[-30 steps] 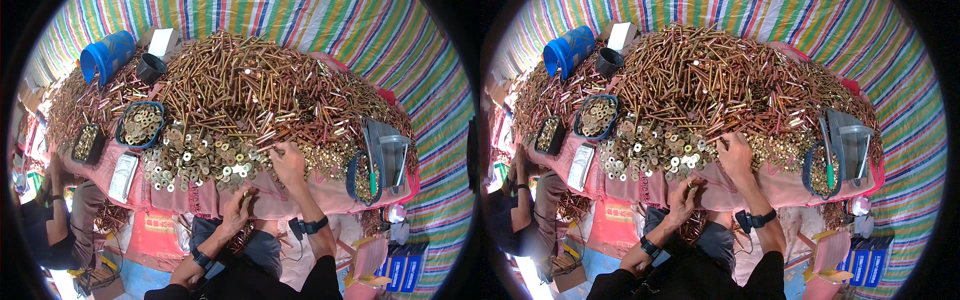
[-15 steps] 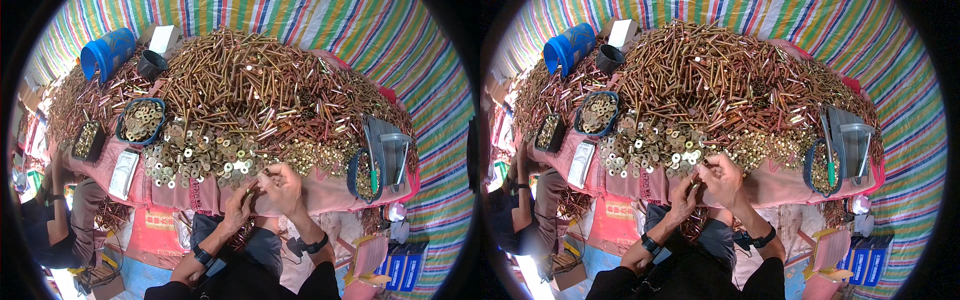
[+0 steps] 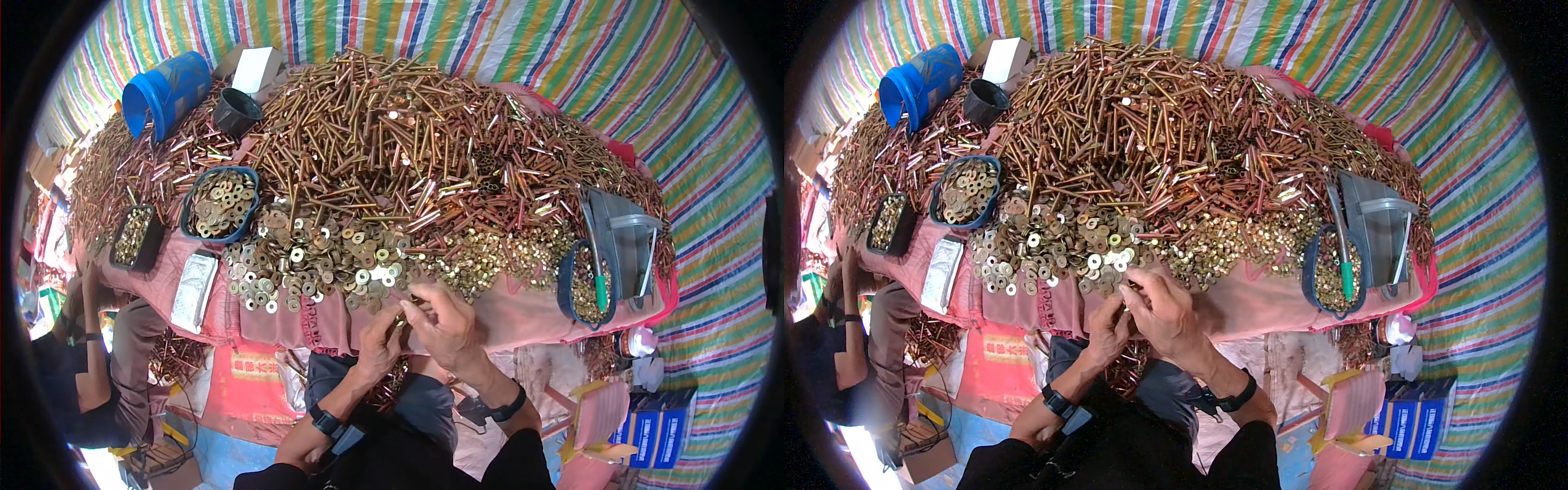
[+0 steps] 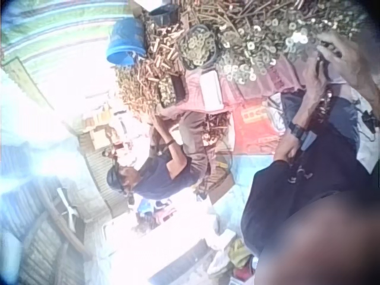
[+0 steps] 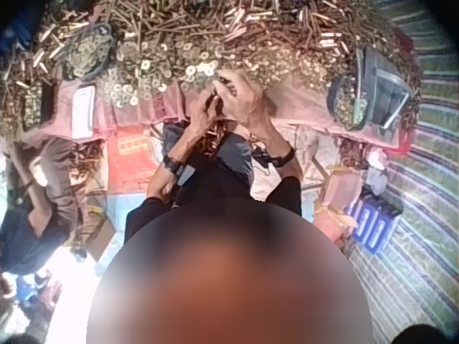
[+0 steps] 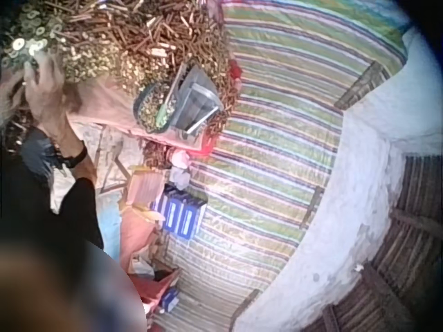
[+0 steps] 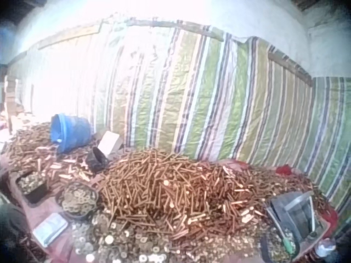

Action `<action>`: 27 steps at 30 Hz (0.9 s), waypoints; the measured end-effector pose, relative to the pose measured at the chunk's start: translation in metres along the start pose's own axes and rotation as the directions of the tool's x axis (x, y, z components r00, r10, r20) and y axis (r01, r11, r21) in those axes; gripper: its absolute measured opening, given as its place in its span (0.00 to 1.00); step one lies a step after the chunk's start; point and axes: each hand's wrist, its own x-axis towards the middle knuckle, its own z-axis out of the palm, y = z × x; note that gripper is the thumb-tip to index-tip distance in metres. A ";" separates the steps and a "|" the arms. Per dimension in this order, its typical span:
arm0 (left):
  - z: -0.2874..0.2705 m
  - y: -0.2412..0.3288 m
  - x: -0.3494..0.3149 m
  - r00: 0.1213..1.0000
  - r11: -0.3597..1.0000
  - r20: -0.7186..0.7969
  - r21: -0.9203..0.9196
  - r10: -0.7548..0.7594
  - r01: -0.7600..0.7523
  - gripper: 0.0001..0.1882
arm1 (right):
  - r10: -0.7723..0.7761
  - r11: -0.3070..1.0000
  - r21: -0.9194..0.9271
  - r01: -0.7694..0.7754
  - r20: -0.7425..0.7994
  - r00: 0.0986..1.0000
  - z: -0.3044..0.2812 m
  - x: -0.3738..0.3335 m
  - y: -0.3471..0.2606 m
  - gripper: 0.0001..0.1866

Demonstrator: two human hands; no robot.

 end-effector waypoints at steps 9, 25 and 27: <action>-0.006 0.008 0.000 0.984 0.974 -0.073 0.166 0.165 -0.151 0.19 | -0.057 0.998 0.036 0.052 0.168 0.984 0.020 -0.027 0.029 0.08; -0.004 0.007 -0.003 0.991 0.999 -0.126 0.010 -0.043 0.045 0.18 | 0.260 0.878 -0.434 -0.202 0.077 0.963 0.016 0.009 0.103 0.13; -0.004 0.008 -0.003 0.990 0.997 -0.118 -0.015 -0.075 0.074 0.18 | 0.324 0.938 -0.177 -0.298 0.144 0.935 0.011 0.009 0.091 0.13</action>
